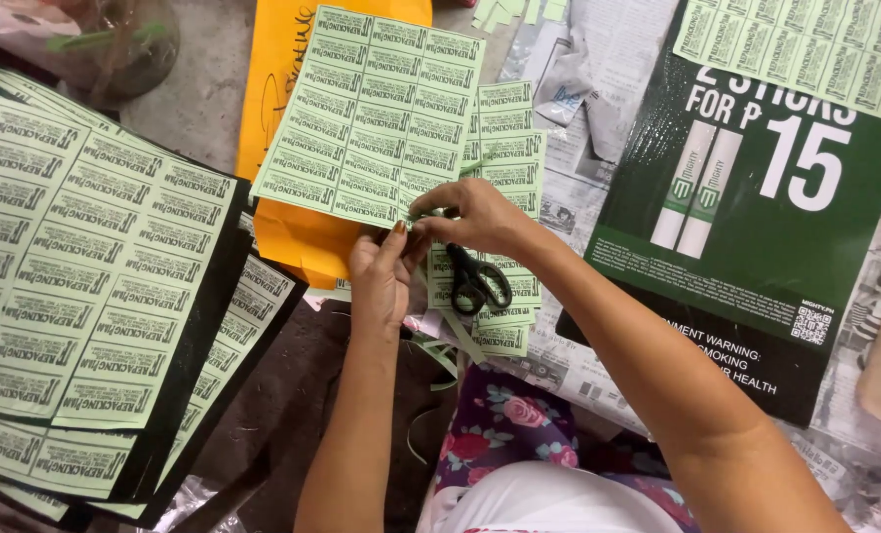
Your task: Applying glue to a promotional poster with a brush and sticking green labels onto it before cutting them into strips.
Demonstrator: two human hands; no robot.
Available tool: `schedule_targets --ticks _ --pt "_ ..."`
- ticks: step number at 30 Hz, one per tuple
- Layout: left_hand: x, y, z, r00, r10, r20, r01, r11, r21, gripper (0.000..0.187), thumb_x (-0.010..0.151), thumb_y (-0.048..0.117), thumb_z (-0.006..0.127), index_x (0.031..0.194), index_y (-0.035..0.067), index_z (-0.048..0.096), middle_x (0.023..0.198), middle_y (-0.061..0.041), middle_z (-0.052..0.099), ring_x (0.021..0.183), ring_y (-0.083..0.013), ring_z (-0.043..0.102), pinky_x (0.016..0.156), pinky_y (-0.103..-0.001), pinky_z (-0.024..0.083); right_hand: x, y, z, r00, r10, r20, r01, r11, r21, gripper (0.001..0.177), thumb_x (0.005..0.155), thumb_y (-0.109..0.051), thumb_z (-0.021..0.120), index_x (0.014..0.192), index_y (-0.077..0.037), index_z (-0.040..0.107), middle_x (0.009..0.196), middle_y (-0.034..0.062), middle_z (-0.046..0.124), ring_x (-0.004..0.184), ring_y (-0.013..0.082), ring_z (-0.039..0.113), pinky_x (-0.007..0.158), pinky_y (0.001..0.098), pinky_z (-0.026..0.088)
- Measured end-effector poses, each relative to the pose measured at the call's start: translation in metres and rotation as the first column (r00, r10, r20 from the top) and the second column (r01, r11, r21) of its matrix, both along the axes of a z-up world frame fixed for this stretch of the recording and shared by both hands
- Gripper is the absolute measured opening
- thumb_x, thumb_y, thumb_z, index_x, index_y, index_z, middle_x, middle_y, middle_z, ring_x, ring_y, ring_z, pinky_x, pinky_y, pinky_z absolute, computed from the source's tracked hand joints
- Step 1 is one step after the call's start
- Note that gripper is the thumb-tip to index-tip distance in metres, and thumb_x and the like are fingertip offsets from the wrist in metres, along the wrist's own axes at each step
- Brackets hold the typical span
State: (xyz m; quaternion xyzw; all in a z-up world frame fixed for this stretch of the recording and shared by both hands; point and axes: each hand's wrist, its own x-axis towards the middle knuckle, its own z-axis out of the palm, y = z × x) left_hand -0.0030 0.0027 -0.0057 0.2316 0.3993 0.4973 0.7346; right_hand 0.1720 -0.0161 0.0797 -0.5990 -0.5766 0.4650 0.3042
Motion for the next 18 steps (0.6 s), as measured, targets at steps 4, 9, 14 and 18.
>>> schedule_targets --ticks 4,9,14,18 --pt "-0.001 -0.001 -0.005 0.999 -0.033 0.002 0.033 0.999 0.026 0.033 0.090 0.005 0.077 0.099 0.008 0.045 0.101 -0.028 0.072 0.093 -0.0362 0.076 0.086 -0.049 0.063 0.003 0.000 -0.002 0.991 -0.032 -0.129 0.026 0.999 -0.045 0.026 0.098 -0.019 0.066 0.119 -0.005 0.074 0.105 0.0143 0.078 0.104 0.0293 0.074 0.104 0.0439 0.052" --pt "-0.004 -0.003 -0.007 0.998 -0.064 -0.029 0.065 0.997 0.033 0.031 0.090 0.005 0.075 0.109 0.007 0.051 0.106 -0.022 0.073 0.096 -0.0307 0.075 0.087 -0.046 0.064 0.011 0.001 -0.013 0.971 -0.032 -0.236 0.018 0.998 -0.061 0.029 0.097 -0.020 0.064 0.119 -0.005 0.074 0.096 0.0116 0.080 0.102 0.0254 0.075 0.106 0.0436 0.048" --pt "-0.001 -0.002 -0.014 0.999 -0.046 -0.025 0.047 0.998 0.041 0.033 0.089 0.003 0.076 0.108 0.005 0.049 0.107 -0.025 0.072 0.094 -0.0311 0.075 0.086 -0.047 0.064 0.016 0.004 -0.020 0.935 -0.046 -0.352 0.003 0.993 -0.121 0.029 0.097 -0.018 0.064 0.117 0.000 0.073 0.100 0.0193 0.078 0.096 0.0293 0.074 0.102 0.0425 0.050" --pt "-0.003 0.001 -0.032 0.996 -0.056 -0.069 0.060 0.997 0.056 0.035 0.089 0.004 0.077 0.114 0.004 0.053 0.108 -0.023 0.073 0.095 -0.0296 0.076 0.085 -0.046 0.065 0.018 0.007 -0.026 0.929 -0.037 -0.367 -0.014 0.990 -0.137 0.029 0.097 -0.017 0.064 0.118 0.002 0.072 0.099 0.0200 0.077 0.094 0.0294 0.073 0.101 0.0420 0.050"
